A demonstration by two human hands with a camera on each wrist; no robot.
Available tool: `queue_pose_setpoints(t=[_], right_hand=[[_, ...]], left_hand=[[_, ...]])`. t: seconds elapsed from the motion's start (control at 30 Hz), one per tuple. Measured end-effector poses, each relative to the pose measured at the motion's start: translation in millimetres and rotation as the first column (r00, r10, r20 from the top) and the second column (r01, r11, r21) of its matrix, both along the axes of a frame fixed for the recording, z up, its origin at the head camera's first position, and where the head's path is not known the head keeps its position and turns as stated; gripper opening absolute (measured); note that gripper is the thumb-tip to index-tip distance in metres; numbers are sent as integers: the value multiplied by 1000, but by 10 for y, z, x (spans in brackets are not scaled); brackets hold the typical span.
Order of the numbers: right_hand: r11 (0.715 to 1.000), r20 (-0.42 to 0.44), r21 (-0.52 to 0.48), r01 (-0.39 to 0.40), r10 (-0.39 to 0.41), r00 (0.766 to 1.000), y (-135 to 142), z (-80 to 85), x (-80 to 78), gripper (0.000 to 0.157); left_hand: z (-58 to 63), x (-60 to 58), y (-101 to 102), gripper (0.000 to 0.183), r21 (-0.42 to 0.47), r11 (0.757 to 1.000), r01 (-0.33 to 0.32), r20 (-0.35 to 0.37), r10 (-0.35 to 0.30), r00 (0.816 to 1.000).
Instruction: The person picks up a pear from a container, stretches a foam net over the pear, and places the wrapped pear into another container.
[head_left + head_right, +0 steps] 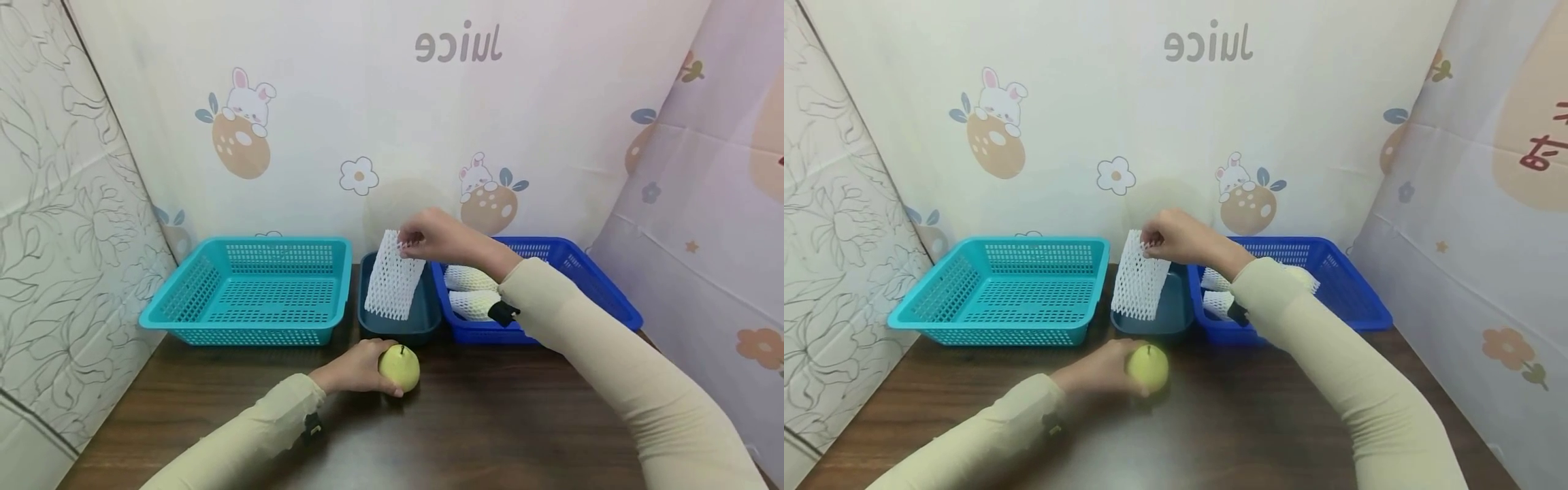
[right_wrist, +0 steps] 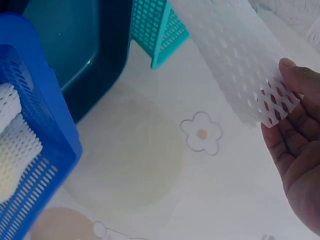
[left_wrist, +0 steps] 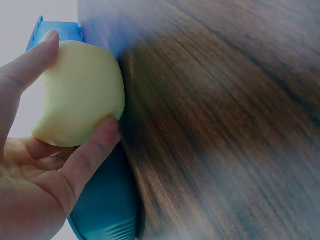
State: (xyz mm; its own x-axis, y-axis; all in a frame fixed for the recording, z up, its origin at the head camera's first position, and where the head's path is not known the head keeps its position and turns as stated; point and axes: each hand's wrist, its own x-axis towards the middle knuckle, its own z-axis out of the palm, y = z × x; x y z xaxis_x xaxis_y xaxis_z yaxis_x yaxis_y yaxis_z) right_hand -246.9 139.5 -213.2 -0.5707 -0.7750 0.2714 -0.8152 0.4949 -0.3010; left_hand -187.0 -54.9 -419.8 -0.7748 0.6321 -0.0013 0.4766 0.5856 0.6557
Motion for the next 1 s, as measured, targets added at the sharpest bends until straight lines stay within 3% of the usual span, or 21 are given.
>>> queue_pose_setpoints(t=[0.27, 0.67, 0.83, 1.0], right_hand=[[992, -84, -11, -125, 123, 989, 88, -45, 247, 9], [996, -82, 18, -82, 83, 993, 194, -115, 355, 11], [997, -70, -2, -72, 71, 995, 250, -145, 372, 14], [996, -79, -19, -88, 86, 993, 293, -172, 361, 14]], left_hand=[[-16, 0, -4, 71, -11, 1000, -23, 18, 23, 1000], [21, -4, 24, 61, -12, 999, -42, 61, 43, 997], [18, 14, -6, 71, -20, 999, -28, 67, 29, 997], [156, 59, -136, 85, -6, 1000, -8, 103, 9, 995]])
